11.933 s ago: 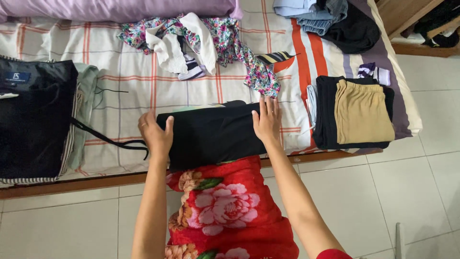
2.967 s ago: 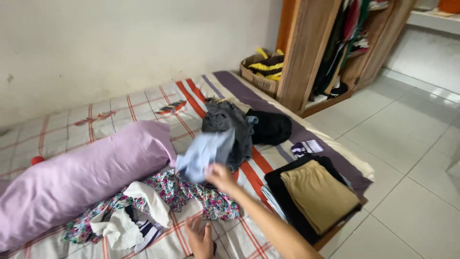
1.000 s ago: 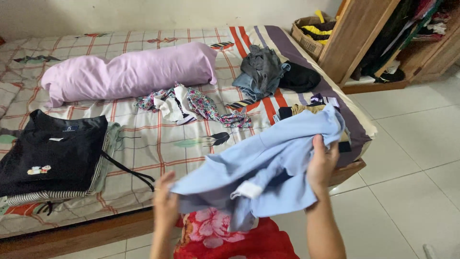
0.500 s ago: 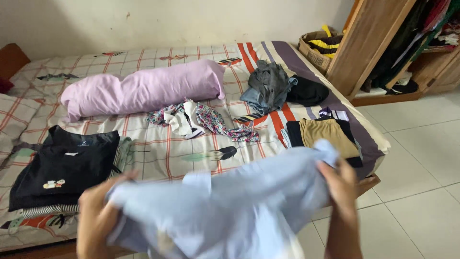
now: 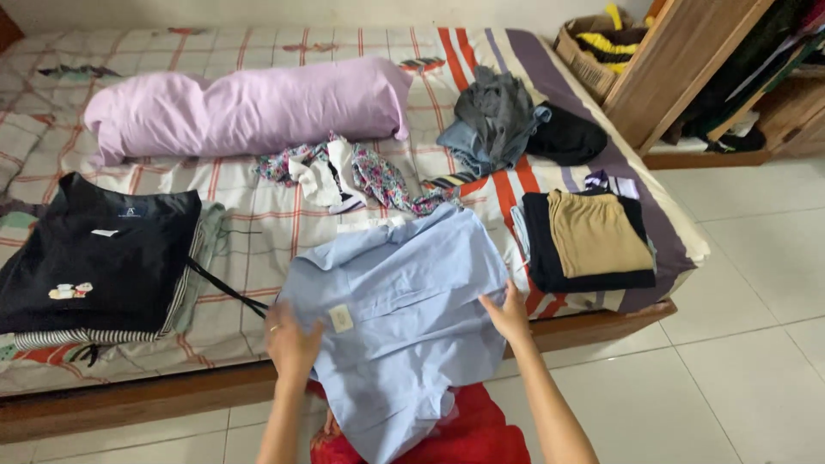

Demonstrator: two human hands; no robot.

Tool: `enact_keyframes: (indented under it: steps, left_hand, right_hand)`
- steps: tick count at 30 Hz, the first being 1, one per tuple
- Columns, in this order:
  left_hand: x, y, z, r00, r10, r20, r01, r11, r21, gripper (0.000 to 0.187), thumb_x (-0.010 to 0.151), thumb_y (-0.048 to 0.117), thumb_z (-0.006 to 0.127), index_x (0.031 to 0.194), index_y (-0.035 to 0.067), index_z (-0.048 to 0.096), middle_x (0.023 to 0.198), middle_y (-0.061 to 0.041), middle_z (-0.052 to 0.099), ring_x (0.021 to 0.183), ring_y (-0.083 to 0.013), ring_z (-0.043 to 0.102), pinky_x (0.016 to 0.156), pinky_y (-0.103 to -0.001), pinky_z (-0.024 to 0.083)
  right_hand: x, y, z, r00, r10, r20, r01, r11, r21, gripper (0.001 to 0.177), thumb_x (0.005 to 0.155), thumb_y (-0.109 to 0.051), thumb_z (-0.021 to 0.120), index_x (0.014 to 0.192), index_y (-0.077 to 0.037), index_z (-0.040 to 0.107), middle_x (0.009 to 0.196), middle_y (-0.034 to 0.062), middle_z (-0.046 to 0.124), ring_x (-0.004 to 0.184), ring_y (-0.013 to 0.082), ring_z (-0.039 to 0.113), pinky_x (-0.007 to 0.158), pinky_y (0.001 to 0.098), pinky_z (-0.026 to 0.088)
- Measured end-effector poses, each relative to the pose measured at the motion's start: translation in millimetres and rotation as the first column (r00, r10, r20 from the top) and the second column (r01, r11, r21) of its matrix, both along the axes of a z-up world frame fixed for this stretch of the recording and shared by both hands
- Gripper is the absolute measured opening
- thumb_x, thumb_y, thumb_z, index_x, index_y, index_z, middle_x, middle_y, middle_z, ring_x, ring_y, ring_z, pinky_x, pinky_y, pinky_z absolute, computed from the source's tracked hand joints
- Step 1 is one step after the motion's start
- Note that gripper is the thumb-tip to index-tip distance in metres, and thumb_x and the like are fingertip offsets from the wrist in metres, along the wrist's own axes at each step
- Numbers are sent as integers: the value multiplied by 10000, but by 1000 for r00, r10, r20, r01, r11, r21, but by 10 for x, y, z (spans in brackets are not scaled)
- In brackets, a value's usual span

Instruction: The person folds several garments on a bed, including a black top, a light blue shirt, dark gray shorts, and blue jeans. Each item is smoothed, folded into a compact rectangle, and placed in a neat stack.

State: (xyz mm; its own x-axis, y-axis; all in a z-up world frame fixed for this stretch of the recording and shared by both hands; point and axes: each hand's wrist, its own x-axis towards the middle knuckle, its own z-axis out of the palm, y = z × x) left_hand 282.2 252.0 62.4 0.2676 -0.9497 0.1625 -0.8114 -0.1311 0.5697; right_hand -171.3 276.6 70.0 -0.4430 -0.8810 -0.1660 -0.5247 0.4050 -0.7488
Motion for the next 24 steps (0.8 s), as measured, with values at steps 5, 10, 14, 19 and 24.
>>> enact_keyframes:
  steps: [5,10,14,19,24]
  left_hand:
    - [-124,266,-806,629,445,-637,-431,882,191,923,826,477,747,1525,6,370,1557,-225,402,1444,-379,334,1168,-503,278]
    - [-268,603,-622,438,440,-784,-124,893,432,678,850,387,699,1408,13,609,1386,-140,658,1286,-270,596,1063,-385,443]
    - [-187,651,-115,273,410,-870,-159,911,380,672,899,379,634,1501,112,500,1429,-117,606,1266,-283,588,1003,-415,478]
    - [165,811,85,184,226,-957,-175,965,194,499,920,202,655,1387,152,486,1186,-126,653,917,-243,621,710,-399,518]
    - [588,1206,658,852,307,-424,-91,885,457,728,730,221,607,1439,120,473,1265,-161,682,1122,-381,649,920,-474,473]
  right_hand:
    - [322,-40,-220,976,-171,-135,145,973,-182,1068,704,-525,801,1538,-28,356,1507,243,390,1347,434,440,1082,521,394]
    - [340,-176,-541,979,-141,-150,129,988,-84,697,780,-397,758,1360,-85,529,1255,166,621,1149,386,610,940,515,487]
    - [496,17,-246,979,-104,178,116,991,-60,609,774,-288,731,1336,-126,560,1219,108,689,1105,285,660,908,419,509]
    - [569,342,409,790,-216,573,110,971,214,977,851,-89,701,1637,-284,154,1461,154,550,1218,333,612,1009,489,565]
    - [146,974,786,887,298,353,-410,860,303,1059,740,-97,827,1622,-182,246,1609,-36,446,1359,119,531,1126,293,428]
